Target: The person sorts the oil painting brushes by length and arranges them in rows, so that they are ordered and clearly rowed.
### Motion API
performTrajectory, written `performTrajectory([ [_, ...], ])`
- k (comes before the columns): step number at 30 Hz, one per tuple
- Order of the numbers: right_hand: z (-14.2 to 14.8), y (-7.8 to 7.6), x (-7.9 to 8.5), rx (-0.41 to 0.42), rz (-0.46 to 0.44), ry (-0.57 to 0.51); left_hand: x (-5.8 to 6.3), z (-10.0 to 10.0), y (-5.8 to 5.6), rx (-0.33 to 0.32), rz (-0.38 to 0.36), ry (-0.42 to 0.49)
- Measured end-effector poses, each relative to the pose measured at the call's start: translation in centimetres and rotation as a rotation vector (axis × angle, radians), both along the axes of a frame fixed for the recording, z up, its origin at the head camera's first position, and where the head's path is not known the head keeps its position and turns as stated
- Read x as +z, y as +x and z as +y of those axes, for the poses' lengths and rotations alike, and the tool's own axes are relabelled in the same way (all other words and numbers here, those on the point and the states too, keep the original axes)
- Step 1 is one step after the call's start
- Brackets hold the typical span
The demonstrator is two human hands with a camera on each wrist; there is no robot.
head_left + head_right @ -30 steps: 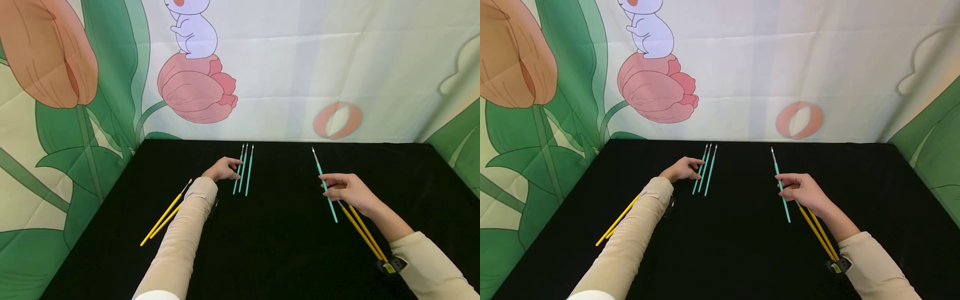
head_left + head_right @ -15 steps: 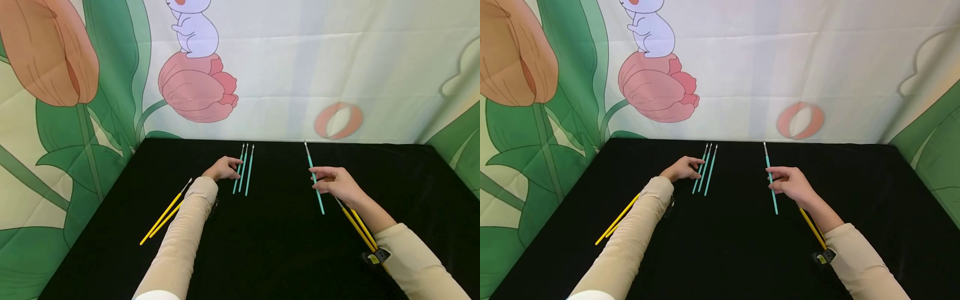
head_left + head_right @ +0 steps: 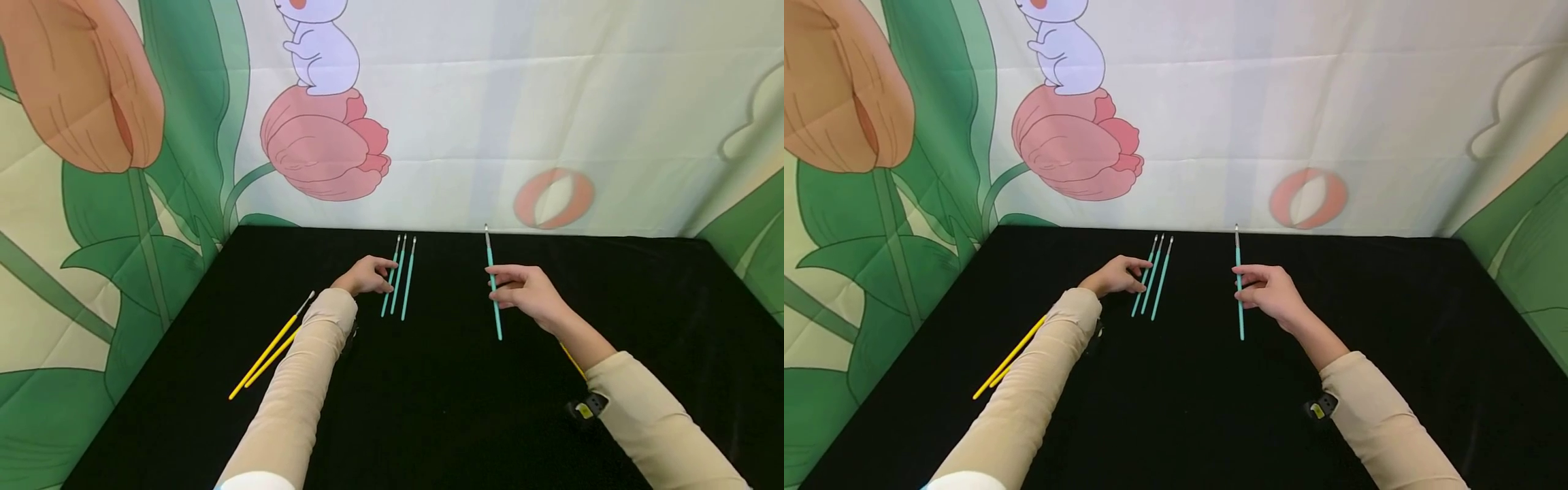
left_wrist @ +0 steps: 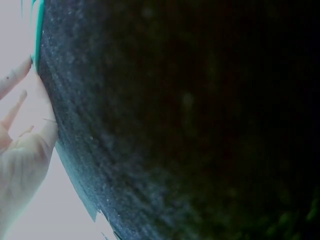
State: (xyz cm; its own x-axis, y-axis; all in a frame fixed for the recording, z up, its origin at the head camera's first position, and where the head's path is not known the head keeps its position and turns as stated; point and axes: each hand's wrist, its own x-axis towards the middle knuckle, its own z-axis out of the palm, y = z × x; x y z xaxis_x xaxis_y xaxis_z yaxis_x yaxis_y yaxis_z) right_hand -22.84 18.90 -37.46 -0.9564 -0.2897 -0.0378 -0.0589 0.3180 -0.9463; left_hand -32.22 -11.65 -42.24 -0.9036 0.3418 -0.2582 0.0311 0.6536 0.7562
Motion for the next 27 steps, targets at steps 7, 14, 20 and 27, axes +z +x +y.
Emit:
performTrajectory([
  [7, -1.2, -0.9, -0.5, -0.015, -0.005, -0.036, -0.8, -0.1, -0.9, -0.013, -0.005, -0.004],
  [14, -2.5, -1.6, -0.7, -0.03, -0.017, -0.054, 0.1, 0.2, -0.3, 0.007, -0.006, -0.031],
  [20, -3.4, -2.1, -1.0, -0.053, -0.034, -0.06, 0.3, 0.2, 0.0, 0.015, 0.004, -0.038],
  [27, -4.5, -3.0, -1.5, -0.071, -0.051, -0.039, 0.0, 0.3, -0.2, 0.019, -0.005, -0.039],
])
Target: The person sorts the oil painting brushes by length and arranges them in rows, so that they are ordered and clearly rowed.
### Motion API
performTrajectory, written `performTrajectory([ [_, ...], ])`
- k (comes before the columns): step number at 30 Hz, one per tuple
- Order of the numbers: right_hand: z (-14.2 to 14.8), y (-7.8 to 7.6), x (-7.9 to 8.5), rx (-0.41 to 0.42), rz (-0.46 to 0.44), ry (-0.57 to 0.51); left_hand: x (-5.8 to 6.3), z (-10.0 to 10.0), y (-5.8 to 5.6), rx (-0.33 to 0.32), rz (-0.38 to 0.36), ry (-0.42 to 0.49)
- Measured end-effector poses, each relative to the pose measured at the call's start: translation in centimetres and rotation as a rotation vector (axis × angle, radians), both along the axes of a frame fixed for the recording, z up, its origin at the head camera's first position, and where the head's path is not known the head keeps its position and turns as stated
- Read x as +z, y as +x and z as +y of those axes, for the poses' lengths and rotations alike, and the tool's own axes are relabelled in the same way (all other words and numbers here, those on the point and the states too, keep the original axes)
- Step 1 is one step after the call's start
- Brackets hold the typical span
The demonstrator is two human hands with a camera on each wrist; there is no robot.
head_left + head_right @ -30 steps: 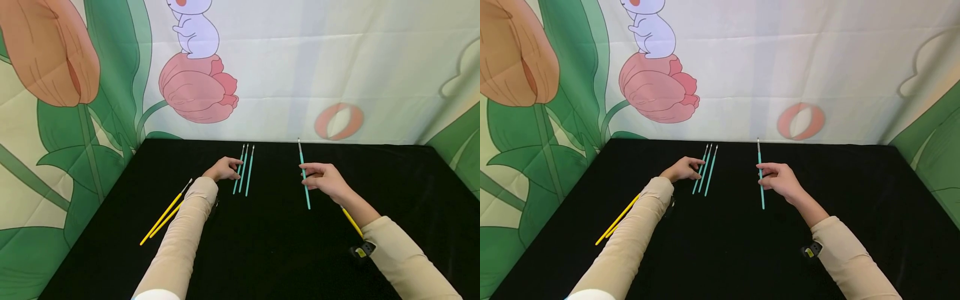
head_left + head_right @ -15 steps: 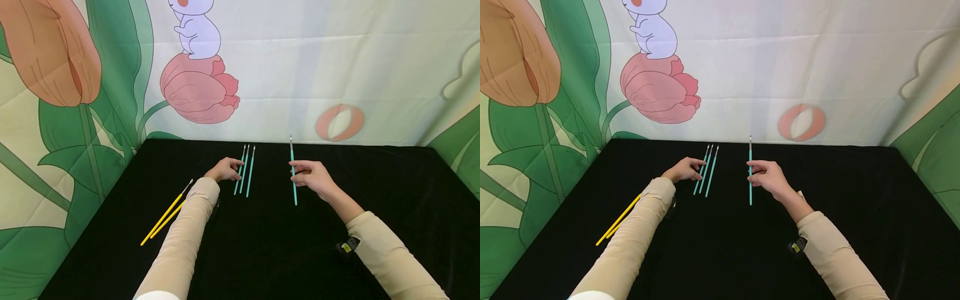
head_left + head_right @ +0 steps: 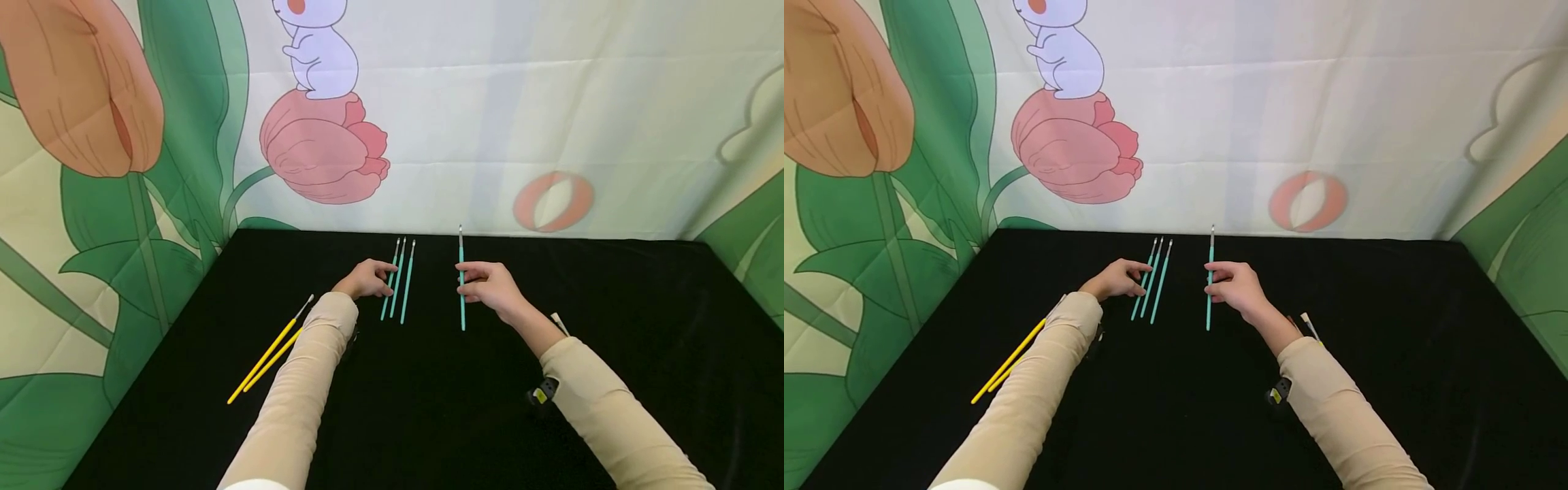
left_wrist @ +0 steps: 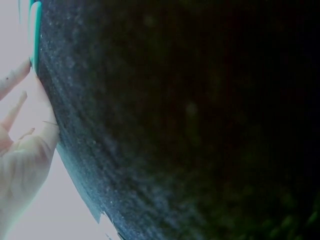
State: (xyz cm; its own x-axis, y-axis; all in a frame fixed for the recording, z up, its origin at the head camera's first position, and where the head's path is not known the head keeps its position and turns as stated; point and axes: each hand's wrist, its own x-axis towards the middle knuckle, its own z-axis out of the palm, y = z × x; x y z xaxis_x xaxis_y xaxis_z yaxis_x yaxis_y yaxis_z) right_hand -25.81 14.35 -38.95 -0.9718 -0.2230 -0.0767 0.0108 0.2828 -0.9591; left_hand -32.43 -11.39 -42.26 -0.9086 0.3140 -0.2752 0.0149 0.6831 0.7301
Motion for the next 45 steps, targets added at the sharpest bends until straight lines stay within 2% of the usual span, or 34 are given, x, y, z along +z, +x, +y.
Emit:
performTrajectory([
  [29, -3.2, -2.6, -2.1, -0.044, -0.074, 0.052, 0.1, 0.0, 0.3, 0.003, 0.005, -0.013],
  [38, -3.9, -3.5, -2.4, -0.03, -0.101, 0.04, 0.2, 0.1, 0.2, 0.006, 0.007, -0.006],
  [45, -4.6, -3.9, -2.5, -0.039, -0.118, 0.041, -0.2, 0.0, 0.0, 0.016, -0.007, 0.001],
])
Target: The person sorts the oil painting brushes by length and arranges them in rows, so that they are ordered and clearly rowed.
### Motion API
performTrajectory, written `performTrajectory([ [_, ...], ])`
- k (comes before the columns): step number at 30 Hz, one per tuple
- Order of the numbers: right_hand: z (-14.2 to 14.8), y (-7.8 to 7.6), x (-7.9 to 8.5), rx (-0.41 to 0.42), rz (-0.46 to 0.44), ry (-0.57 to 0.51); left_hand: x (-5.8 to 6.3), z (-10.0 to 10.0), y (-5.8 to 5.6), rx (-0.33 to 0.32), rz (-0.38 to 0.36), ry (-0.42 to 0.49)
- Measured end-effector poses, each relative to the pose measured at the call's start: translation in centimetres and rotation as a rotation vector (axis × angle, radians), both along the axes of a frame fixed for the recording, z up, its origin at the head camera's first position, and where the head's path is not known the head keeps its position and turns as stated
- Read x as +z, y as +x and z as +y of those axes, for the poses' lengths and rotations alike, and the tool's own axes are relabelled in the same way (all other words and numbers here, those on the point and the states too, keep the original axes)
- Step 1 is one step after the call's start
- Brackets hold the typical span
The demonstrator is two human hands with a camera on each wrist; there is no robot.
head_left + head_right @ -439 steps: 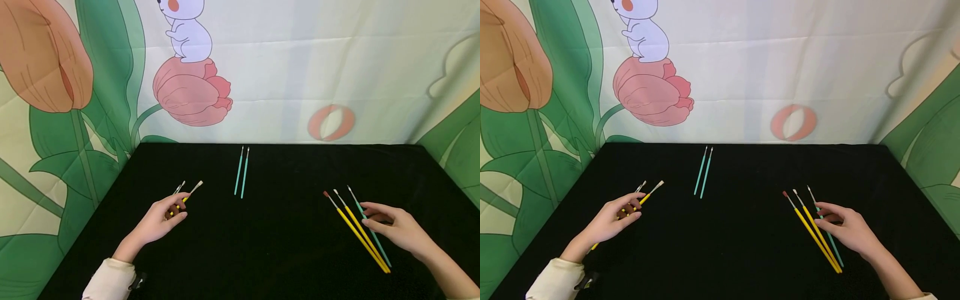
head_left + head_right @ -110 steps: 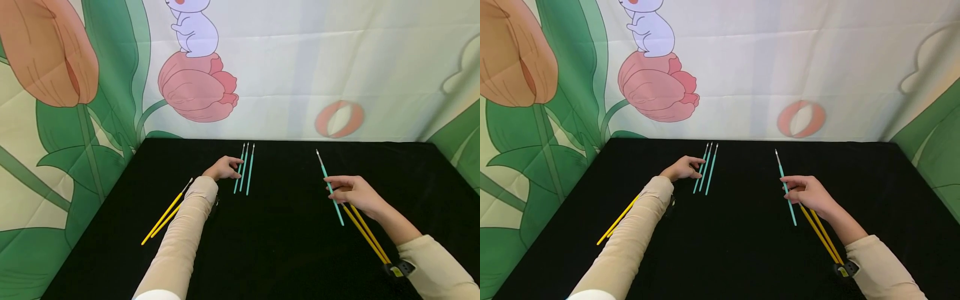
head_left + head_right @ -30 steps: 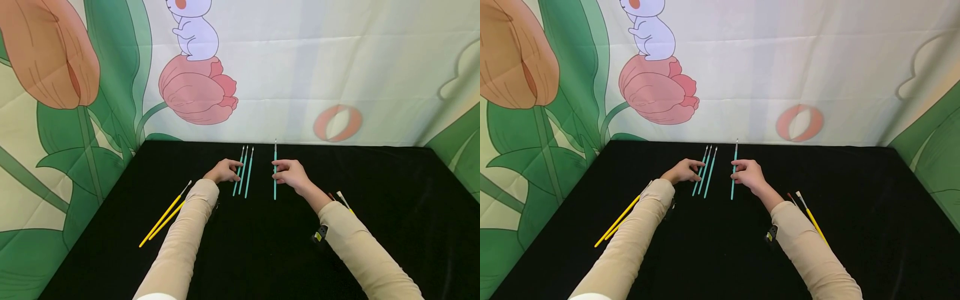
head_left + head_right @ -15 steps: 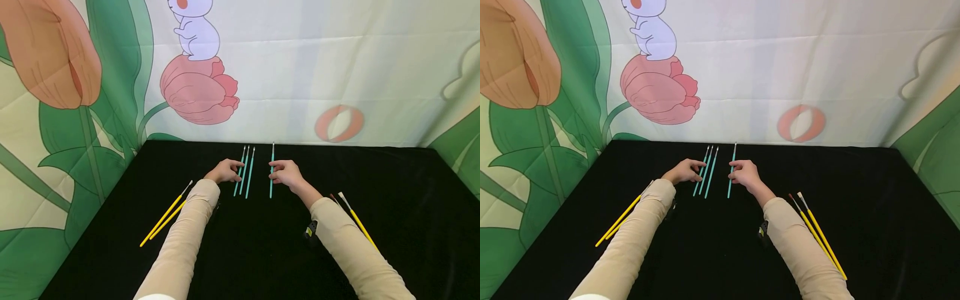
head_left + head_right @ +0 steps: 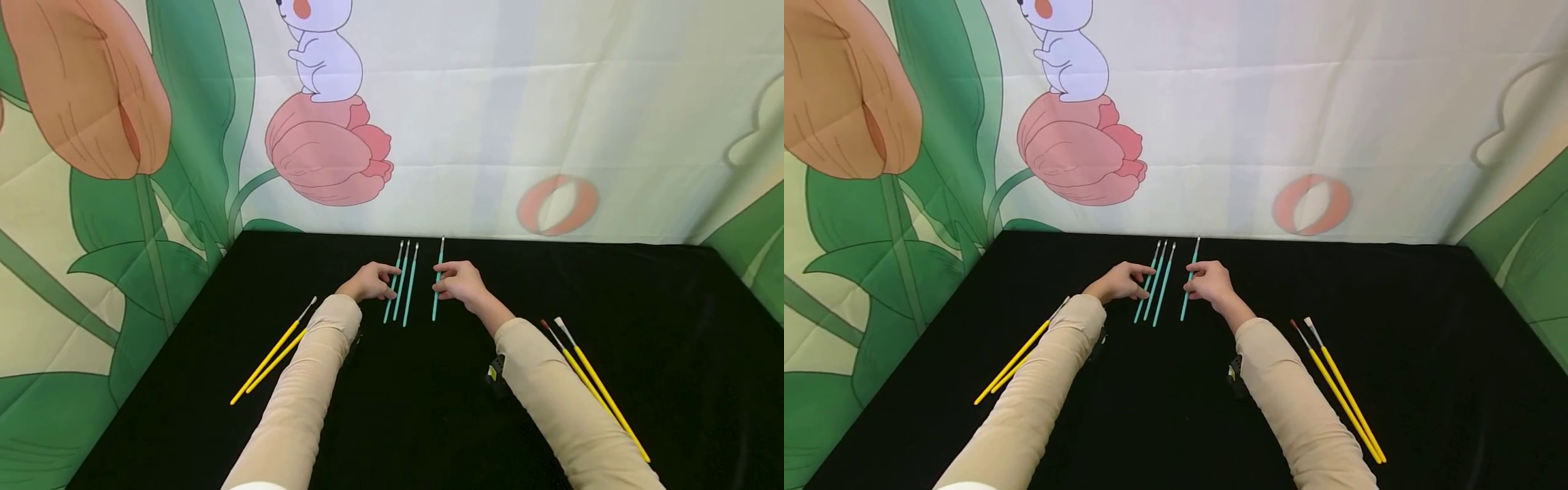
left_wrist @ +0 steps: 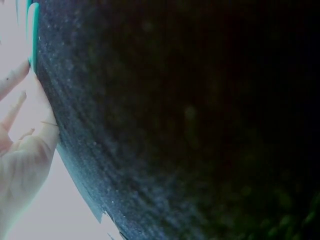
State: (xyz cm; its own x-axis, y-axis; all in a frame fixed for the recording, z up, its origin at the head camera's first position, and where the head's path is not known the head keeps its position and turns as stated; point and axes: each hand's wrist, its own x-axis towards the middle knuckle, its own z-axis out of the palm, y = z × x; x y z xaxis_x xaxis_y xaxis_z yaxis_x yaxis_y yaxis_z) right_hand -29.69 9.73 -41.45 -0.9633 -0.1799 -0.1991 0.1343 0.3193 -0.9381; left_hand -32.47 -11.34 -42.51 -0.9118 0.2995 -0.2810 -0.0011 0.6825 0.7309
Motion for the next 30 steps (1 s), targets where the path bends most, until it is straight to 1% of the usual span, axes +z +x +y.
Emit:
performTrajectory([
  [6, -0.8, -0.2, -0.4, -0.004, -0.004, -0.003, -0.3, 0.0, 0.0, 0.002, -0.01, -0.01],
  [11, -1.5, -0.2, -0.4, 0.003, -0.01, -0.018, -0.3, -0.1, 0.1, 0.007, -0.001, -0.018],
  [18, -2.1, -0.3, -0.5, 0.005, -0.023, -0.017, -0.3, -0.1, 0.0, -0.008, 0.001, -0.021],
  [25, -2.5, -0.7, -0.7, 0.007, -0.022, -0.011, -0.2, -0.1, -0.1, -0.003, 0.002, -0.037],
  [30, -2.8, -0.7, -0.8, 0.016, -0.023, 0.007, -0.1, 0.0, -0.1, 0.002, -0.002, -0.027],
])
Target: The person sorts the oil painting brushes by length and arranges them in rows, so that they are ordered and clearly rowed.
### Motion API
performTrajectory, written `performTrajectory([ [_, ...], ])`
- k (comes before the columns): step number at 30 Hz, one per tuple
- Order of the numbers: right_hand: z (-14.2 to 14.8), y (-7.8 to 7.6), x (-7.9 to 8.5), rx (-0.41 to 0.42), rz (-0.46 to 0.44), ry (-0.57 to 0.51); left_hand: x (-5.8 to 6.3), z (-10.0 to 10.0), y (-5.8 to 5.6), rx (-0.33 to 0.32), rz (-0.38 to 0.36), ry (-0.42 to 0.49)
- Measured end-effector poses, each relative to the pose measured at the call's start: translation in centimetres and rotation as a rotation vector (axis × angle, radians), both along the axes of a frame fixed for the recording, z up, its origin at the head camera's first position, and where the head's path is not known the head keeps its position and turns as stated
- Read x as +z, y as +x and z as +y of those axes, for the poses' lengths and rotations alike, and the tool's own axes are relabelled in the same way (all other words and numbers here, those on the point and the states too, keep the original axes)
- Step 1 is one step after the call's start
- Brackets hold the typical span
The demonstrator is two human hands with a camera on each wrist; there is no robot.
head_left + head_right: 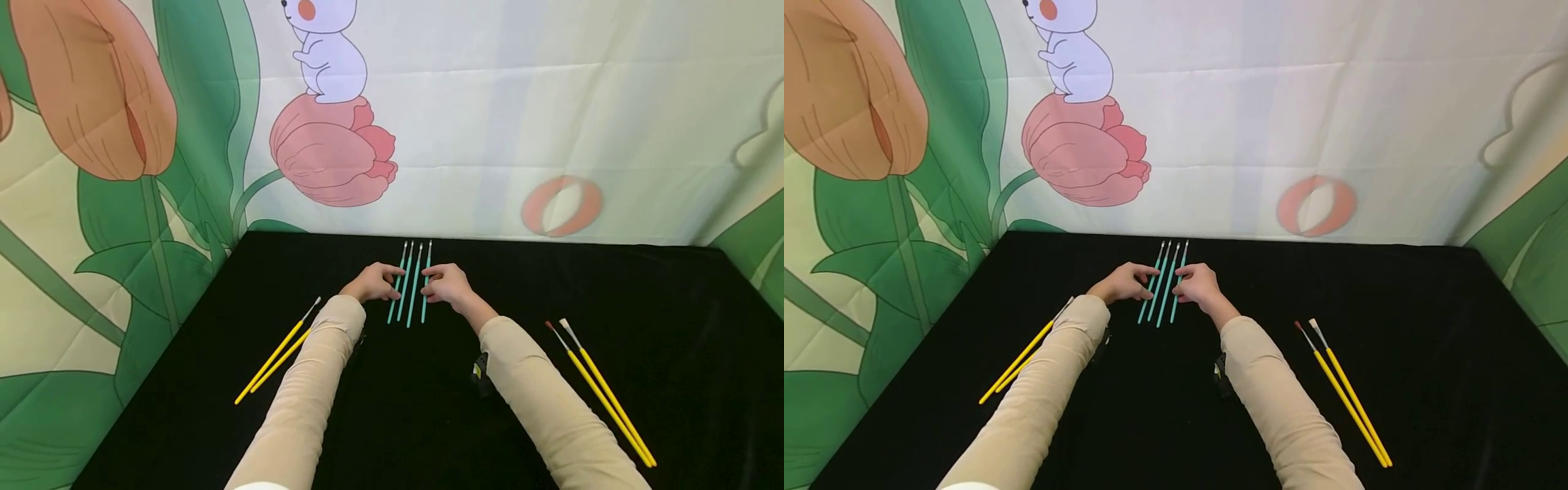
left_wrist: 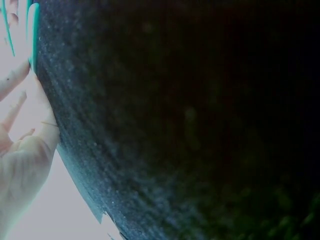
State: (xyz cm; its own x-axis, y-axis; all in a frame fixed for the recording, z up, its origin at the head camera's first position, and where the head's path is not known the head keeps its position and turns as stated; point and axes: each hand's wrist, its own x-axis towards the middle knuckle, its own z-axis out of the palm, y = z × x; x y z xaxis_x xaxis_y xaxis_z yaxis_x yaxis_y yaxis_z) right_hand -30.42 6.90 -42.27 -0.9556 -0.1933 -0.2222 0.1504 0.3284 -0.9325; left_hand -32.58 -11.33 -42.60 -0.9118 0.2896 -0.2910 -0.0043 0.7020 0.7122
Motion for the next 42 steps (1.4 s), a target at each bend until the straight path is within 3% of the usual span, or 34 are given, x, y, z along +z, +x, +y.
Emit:
performTrajectory([
  [24, 0.4, 0.6, -0.1, -0.027, 0.004, -0.004, 0.3, 0.6, 0.5, -0.014, -0.003, 0.024],
  [35, 1.2, 1.7, 1.3, 0.011, 0.026, -0.008, 1.1, 0.0, 0.5, -0.046, -0.036, 0.067],
  [42, 2.3, 2.3, 2.0, 0.053, 0.053, -0.002, 1.7, -0.7, 1.1, -0.051, -0.005, 0.099],
])
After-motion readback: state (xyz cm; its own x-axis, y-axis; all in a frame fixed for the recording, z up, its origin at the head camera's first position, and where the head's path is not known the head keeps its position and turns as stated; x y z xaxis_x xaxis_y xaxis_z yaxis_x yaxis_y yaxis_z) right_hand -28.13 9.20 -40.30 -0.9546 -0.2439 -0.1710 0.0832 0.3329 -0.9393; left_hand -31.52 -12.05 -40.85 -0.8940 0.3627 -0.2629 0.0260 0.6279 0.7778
